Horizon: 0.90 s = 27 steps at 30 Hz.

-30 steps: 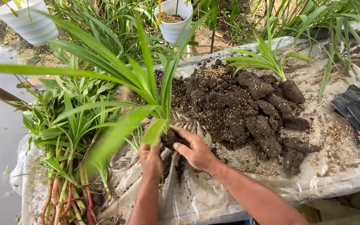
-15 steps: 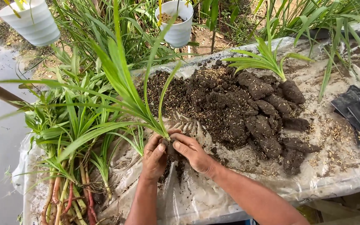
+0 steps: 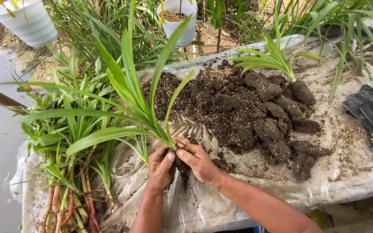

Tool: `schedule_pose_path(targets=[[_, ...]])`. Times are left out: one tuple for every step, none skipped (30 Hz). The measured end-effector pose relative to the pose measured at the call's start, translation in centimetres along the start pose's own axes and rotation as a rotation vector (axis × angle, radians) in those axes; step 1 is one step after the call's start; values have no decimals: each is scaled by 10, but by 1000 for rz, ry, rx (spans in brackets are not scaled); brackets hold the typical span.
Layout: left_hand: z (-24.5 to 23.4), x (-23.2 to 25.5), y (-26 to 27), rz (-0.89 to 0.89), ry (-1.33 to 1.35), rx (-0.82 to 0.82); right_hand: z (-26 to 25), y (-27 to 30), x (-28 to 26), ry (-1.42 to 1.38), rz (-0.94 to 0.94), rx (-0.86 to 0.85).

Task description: Preparing plant seedlings by molding moist soil around their root systems to create root balls.

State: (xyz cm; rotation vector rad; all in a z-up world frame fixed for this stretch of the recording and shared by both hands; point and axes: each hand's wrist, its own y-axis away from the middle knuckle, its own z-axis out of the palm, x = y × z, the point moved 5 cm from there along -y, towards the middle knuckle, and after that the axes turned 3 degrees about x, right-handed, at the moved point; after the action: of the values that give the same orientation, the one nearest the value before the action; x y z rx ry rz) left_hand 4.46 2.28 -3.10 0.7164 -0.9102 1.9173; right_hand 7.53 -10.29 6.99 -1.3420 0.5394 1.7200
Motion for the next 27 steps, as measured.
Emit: schedule_pose_path(targets=[[13, 9, -3, 23, -58, 2, 0, 1, 2, 9, -9, 2], [26, 19, -5, 45, -116, 5, -1, 2, 5, 17, -18, 3], [30, 18, -4, 42, -112, 5, 1, 4, 7, 21, -15, 7], [32, 18, -3, 27, -166, 34, 4, 6, 8, 70, -32, 6], [35, 17, -4, 11, -219, 62, 5, 8, 9, 121, -49, 6], [43, 21, -5, 8, -214, 61, 2, 5, 11, 126, -47, 10], [51, 30, -7, 83, -349, 70, 2, 3, 11, 272, -91, -14], [58, 38, -8, 159, -484, 78, 2, 1, 12, 418, -134, -39], [57, 38, -8, 156, -484, 82, -6, -2, 20, 419, -129, -40], [53, 39, -7, 179, -556, 129, -11, -5, 30, 449, -111, -90], [49, 40, -7, 202, -630, 178, -15, -8, 40, 477, -93, -142], [48, 40, -7, 200, -631, 182, -16, -10, 32, 477, -89, -145], [48, 39, -8, 196, -616, 192, -19, -12, 26, 482, -23, -125], [47, 38, -9, 191, -602, 202, -23, -15, 20, 488, 43, -105], [32, 26, -7, 189, -599, 204, -27, -17, 6, 491, 47, -105], [14, 12, -4, 143, -528, 262, -33, -20, -7, 555, 73, -56], [-5, -2, -1, 97, -457, 322, -39, -22, -20, 618, 100, -9], [0, 6, -1, 96, -456, 325, -44, -18, -33, 620, 103, -11], [4, 11, -3, 51, -321, 312, -50, -15, -45, 821, 119, -34], [9, 15, -5, 6, -185, 298, -56, -11, -58, 1021, 134, -57], [-1, 14, -7, 4, -182, 300, -68, -8, -54, 1025, 138, -56], [-12, 15, -10, 26, -195, 317, -80, -3, -46, 1202, 211, -147], [-23, 15, -12, 47, -208, 336, -92, 3, -38, 1376, 286, -243], [-27, 12, -12, 44, -205, 339, -95, 9, -36, 1379, 291, -245], [-32, 12, -12, 55, -215, 338, -97, 17, -31, 1492, 326, -311], [-36, 11, -13, 66, -225, 336, -100, 25, -26, 1604, 362, -378], [-37, 8, -12, 69, -227, 337, -108, 30, -17, 1603, 358, -380]])
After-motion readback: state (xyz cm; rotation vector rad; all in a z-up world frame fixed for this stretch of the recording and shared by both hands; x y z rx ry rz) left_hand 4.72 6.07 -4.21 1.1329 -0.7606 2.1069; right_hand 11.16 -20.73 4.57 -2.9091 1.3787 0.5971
